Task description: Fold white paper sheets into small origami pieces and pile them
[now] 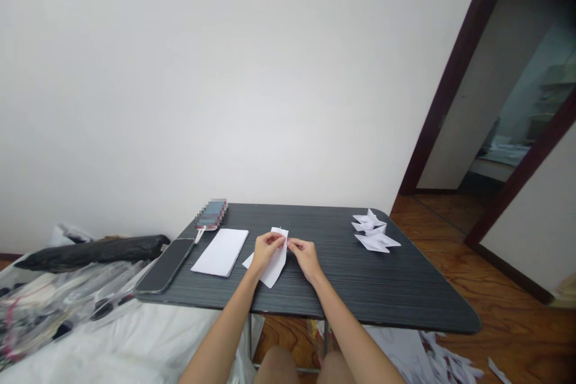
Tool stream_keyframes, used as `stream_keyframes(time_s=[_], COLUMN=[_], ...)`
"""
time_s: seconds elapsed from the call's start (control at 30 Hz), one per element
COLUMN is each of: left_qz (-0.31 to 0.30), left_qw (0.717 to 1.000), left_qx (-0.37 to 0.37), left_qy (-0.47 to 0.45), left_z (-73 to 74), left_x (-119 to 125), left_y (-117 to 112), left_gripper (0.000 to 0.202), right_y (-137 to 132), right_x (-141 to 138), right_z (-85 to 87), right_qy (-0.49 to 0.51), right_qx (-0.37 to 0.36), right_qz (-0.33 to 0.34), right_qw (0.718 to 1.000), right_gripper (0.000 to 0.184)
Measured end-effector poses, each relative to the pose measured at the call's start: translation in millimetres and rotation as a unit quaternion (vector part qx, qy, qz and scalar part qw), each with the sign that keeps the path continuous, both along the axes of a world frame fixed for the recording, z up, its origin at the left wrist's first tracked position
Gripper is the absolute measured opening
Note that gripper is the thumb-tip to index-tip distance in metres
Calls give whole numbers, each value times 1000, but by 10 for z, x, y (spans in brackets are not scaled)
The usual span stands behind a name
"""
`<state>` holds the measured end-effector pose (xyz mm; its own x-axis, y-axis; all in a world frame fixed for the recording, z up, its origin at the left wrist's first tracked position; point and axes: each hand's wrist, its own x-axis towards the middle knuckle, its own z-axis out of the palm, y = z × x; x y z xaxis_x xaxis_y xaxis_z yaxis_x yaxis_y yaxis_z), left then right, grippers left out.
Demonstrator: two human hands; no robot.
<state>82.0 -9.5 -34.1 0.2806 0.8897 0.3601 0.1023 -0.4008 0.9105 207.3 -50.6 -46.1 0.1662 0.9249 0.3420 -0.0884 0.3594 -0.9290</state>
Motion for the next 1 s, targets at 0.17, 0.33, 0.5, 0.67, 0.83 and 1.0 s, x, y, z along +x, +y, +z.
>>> stream_keyframes(time_s=[0.17,0.33,0.5,0.67,0.83,1.0], left_qz=[2,-4,-1,-1,19,148], left_qw=[1000,1000,1000,999,1000,986], left_qx=[-8,-6,23,38,23,35], left_qy=[-11,-24,-15,-9,7,-66], left_z=[9,-18,-36,-21,-19,308], left_x=[10,19,27,40,55,-168], left_y=[-5,8,7,-7,-50,-101], left_gripper=[27,26,26,22,13,15], right_y=[0,20,23,3,7,21], right_x=[9,14,-4,-20,-25,-6], right_z=[-15,-39,-31,5,-15,24], right_qy=[2,9,27,14,-1,69], right_qx=[-3,-15,-30,-27,-36,-52], right_qz=[6,8,-6,-18,-48,-117], right_qw=[1000,1000,999,999,998,989], right_gripper=[23,23,20,17,16,16])
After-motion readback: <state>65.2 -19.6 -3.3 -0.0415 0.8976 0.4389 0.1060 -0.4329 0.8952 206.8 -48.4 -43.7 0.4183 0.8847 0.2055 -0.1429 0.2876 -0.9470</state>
